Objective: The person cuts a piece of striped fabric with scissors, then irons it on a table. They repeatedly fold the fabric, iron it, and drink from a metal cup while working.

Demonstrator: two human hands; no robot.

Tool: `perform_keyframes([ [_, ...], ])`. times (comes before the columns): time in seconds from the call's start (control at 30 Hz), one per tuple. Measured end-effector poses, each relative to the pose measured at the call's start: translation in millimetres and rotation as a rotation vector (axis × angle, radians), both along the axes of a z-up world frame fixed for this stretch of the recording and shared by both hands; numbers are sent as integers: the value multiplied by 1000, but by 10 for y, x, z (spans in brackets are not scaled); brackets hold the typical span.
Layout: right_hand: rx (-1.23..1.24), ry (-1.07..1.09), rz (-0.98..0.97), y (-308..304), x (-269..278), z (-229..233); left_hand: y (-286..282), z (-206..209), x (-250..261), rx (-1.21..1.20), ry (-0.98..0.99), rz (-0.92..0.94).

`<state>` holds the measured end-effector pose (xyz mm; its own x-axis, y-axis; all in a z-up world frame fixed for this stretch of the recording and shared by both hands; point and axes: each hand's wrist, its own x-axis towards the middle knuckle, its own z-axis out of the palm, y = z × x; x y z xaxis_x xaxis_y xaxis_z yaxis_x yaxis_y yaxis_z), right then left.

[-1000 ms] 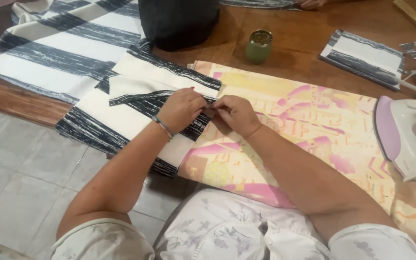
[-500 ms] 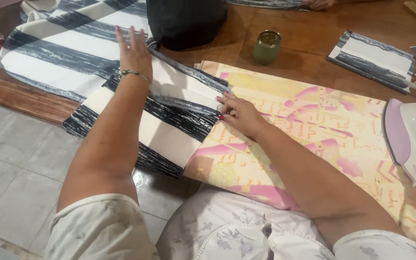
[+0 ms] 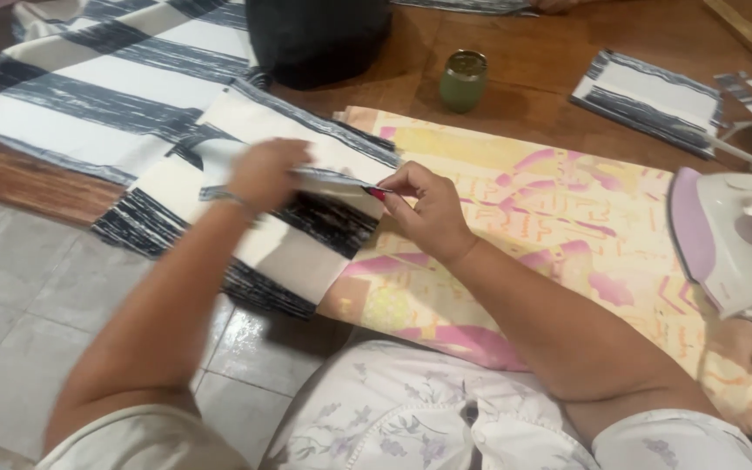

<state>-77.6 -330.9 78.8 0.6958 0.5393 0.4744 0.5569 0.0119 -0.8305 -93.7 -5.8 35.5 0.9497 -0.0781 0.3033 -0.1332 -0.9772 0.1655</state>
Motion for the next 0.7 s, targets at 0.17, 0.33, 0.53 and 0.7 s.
perform_keyframes([
  [0.17,239,188,15,-678,-483,530,435,1002,-895,-160,-523,-288],
  [0.33,500,395,65,-1425,-619,528,-187,1623,-1073,-642,-422,-144],
  [0.53,600,186,-533,-2304,-142,666,-971,1379,159,-526,-522,-330],
  [0.7,424,-670,-868,-2786,-257,957,-2032,1783,-164,-846,-616,-517],
])
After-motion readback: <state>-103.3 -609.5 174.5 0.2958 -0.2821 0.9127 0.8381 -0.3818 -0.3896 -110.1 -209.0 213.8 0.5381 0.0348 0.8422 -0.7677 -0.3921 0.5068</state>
